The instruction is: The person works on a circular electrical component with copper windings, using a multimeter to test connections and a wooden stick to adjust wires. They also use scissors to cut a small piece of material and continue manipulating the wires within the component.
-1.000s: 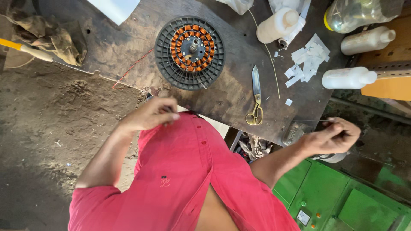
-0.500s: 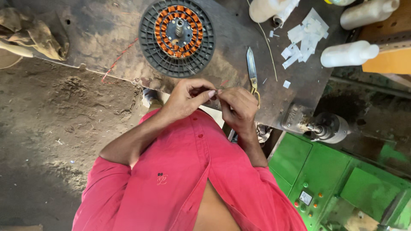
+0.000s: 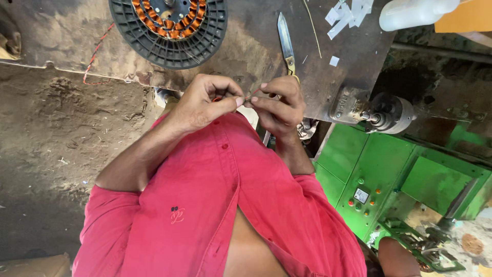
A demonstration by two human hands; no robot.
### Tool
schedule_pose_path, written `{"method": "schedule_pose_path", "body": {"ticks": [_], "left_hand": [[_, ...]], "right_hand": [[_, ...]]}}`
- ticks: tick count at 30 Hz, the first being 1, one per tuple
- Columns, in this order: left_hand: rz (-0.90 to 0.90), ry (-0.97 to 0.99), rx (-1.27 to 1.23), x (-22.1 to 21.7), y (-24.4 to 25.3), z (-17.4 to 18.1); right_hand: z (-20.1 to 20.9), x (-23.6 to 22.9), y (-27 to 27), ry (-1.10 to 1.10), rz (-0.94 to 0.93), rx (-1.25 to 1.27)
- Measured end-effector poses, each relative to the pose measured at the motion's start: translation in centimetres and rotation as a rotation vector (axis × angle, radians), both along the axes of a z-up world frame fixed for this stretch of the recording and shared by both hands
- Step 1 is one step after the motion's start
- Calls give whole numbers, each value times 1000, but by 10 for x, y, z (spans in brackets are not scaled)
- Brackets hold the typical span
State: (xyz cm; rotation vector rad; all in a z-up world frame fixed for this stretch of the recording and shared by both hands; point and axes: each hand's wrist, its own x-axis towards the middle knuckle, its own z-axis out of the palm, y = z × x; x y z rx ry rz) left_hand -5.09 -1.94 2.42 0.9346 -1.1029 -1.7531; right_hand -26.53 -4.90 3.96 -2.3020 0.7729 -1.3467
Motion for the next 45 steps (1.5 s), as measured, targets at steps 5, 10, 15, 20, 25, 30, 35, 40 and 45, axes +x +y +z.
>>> {"method": "schedule_pose_path", "body": {"ticks": [5, 10, 15, 20, 25, 30, 35, 40, 45], "left_hand": [[-37, 168, 76, -4, 2, 1], [-60, 181, 52, -3, 3, 1], [-67, 178, 58, -2, 3, 2], [-79, 146, 32, 1, 3, 3], [-127, 16, -151, 5, 4, 9], [-143, -45, -166, 8, 8, 13], [-126, -45, -164, 8, 9, 14], [-67, -161, -252, 27, 22, 23], [69, -312, -355, 29, 28, 32]], "right_hand": [[-3, -3, -3, -61, 45, 92], [-6, -2, -4, -138, 74, 149], [-7, 0, -7, -151, 105, 152], [-6, 1, -9, -154, 132, 180], [-4, 4, -16, -178, 213, 193], [-2, 0, -25, -163, 277, 197], [-24, -11, -27, -220, 310, 193], [-45, -55, -60, -433, -25, 204], [-37, -64, -49, 337, 178, 510]]}}
